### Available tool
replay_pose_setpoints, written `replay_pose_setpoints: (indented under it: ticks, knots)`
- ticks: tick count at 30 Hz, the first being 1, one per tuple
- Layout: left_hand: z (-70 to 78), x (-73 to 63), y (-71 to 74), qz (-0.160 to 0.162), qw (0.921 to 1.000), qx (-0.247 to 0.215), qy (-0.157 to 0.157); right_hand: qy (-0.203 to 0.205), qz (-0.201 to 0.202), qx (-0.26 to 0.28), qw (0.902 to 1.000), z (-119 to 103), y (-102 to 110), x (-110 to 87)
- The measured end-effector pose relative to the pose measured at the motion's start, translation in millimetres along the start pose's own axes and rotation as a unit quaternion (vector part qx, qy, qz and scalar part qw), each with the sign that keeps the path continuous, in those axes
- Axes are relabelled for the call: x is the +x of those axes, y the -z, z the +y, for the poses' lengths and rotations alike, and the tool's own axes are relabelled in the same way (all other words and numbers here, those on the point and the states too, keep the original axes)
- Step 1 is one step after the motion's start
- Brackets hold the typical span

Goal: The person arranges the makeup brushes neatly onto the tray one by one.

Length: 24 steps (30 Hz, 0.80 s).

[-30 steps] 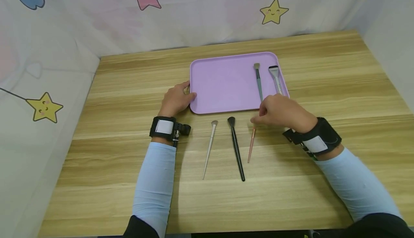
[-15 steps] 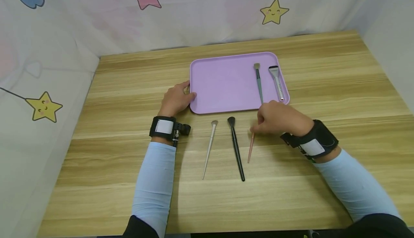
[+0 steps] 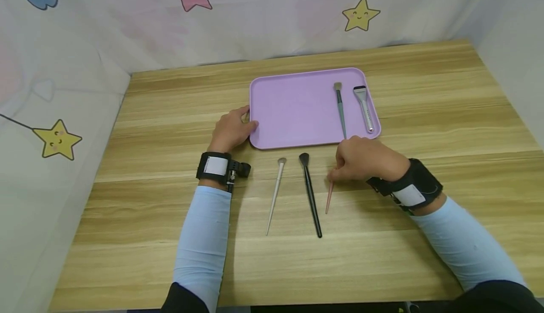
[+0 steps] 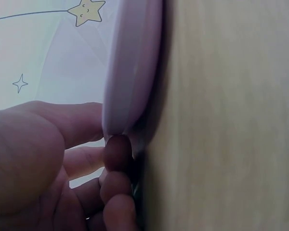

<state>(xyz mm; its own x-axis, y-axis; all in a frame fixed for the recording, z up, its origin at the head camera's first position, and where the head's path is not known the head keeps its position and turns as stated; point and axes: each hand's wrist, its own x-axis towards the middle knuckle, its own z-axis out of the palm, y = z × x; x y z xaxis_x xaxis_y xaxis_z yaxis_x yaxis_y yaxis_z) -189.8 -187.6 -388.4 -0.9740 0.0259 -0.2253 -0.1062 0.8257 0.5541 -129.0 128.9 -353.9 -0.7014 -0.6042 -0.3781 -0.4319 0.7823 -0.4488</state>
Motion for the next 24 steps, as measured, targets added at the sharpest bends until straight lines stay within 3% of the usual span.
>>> replay_pose_setpoints:
  ticks: [7,24]
  knots:
    - [0.5,0.0,0.3,0.000,1.0000,-0.001,0.001,0.007,-0.018,0.016,0.9997,-2.0,-2.7,0.5]
    - [-0.1,1.0,0.0,0.000,1.0000,-0.001,0.002,0.013,-0.032,-0.027,0.9990,-7.4,-12.4,5.4]
